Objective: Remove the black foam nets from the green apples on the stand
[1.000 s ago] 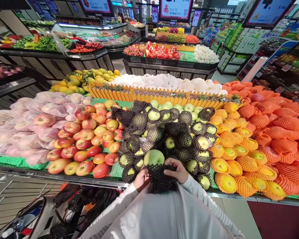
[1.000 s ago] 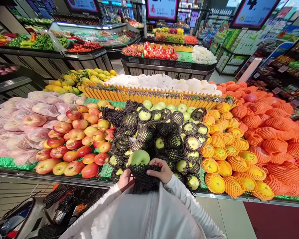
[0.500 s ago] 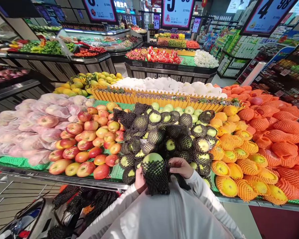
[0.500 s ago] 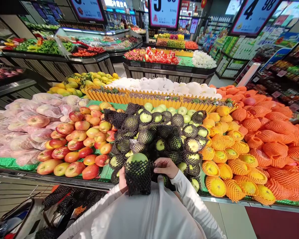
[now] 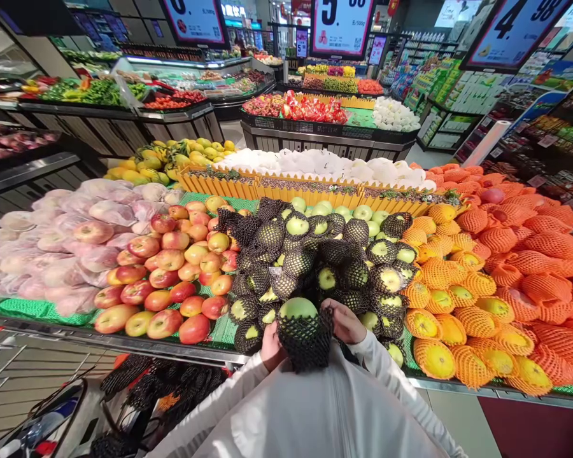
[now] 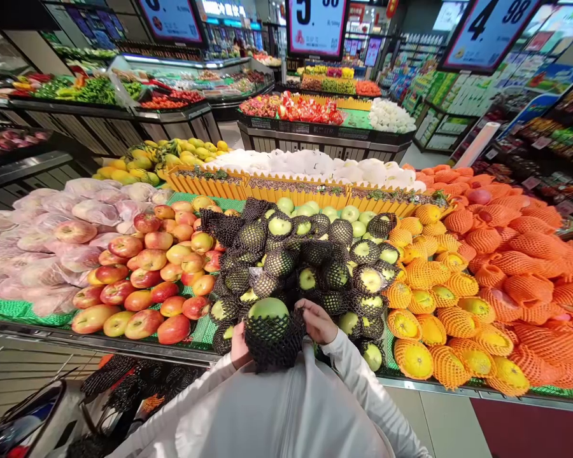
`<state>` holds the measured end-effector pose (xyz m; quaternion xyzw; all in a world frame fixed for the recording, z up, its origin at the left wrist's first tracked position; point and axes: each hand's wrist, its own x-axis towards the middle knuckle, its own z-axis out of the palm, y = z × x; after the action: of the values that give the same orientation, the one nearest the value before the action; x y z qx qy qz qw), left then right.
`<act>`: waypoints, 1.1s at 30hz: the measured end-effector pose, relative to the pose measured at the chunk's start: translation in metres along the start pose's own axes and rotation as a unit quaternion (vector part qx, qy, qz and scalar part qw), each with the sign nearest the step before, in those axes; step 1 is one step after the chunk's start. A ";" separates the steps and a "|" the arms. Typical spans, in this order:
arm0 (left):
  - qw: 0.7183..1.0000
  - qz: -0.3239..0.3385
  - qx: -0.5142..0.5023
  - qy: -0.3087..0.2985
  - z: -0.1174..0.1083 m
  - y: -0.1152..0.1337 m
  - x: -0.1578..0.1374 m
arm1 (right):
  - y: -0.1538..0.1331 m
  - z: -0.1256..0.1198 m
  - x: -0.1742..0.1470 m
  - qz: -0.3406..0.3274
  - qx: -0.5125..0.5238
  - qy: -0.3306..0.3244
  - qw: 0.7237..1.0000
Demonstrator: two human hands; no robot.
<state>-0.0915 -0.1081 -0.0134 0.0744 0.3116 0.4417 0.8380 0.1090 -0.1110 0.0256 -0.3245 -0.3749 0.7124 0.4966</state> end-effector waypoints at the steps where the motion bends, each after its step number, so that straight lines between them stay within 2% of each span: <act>1: 1.000 0.003 0.011 -0.002 0.001 -0.001 0.000 | -0.004 -0.001 0.000 0.006 -0.018 -0.014 1.000; 3: 0.999 0.006 0.038 -0.019 0.002 -0.003 0.000 | -0.012 -0.001 0.001 0.015 -0.056 -0.035 0.998; 5: 0.997 0.004 0.066 -0.044 0.003 -0.006 0.001 | -0.020 0.001 0.001 0.002 -0.098 -0.025 0.995; 10: 0.984 0.022 0.166 -0.056 0.003 -0.006 0.005 | -0.029 0.015 0.004 -0.082 -0.189 0.100 0.973; 13: 0.981 0.022 0.186 -0.049 0.003 -0.003 0.004 | -0.027 0.023 0.008 -0.106 -0.214 0.137 0.962; 15: 0.982 0.021 0.183 -0.046 0.004 -0.004 0.003 | -0.023 0.025 0.012 -0.091 -0.211 0.134 0.964; 20: 0.986 0.034 0.161 -0.032 0.011 -0.008 0.001 | -0.002 0.020 0.026 0.000 -0.179 0.138 0.974; 25: 0.990 0.065 0.103 0.065 0.022 -0.006 0.000 | 0.003 0.015 0.022 -0.001 -0.202 0.145 0.969; 27: 0.991 0.051 0.086 0.086 0.026 -0.003 0.002 | -0.004 0.015 0.012 -0.037 -0.229 0.169 0.958; 30: 0.993 0.050 0.070 0.078 0.033 0.001 0.005 | -0.019 0.018 -0.007 -0.140 -0.299 0.191 0.924; 33: 0.997 0.036 0.070 0.016 0.044 0.004 0.004 | -0.027 0.026 -0.022 -0.198 -0.385 0.127 0.892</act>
<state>-0.0666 -0.0959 0.0207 0.1370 0.3518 0.4503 0.8092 0.1061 -0.1311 0.0636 -0.4975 -0.6098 0.3520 0.5067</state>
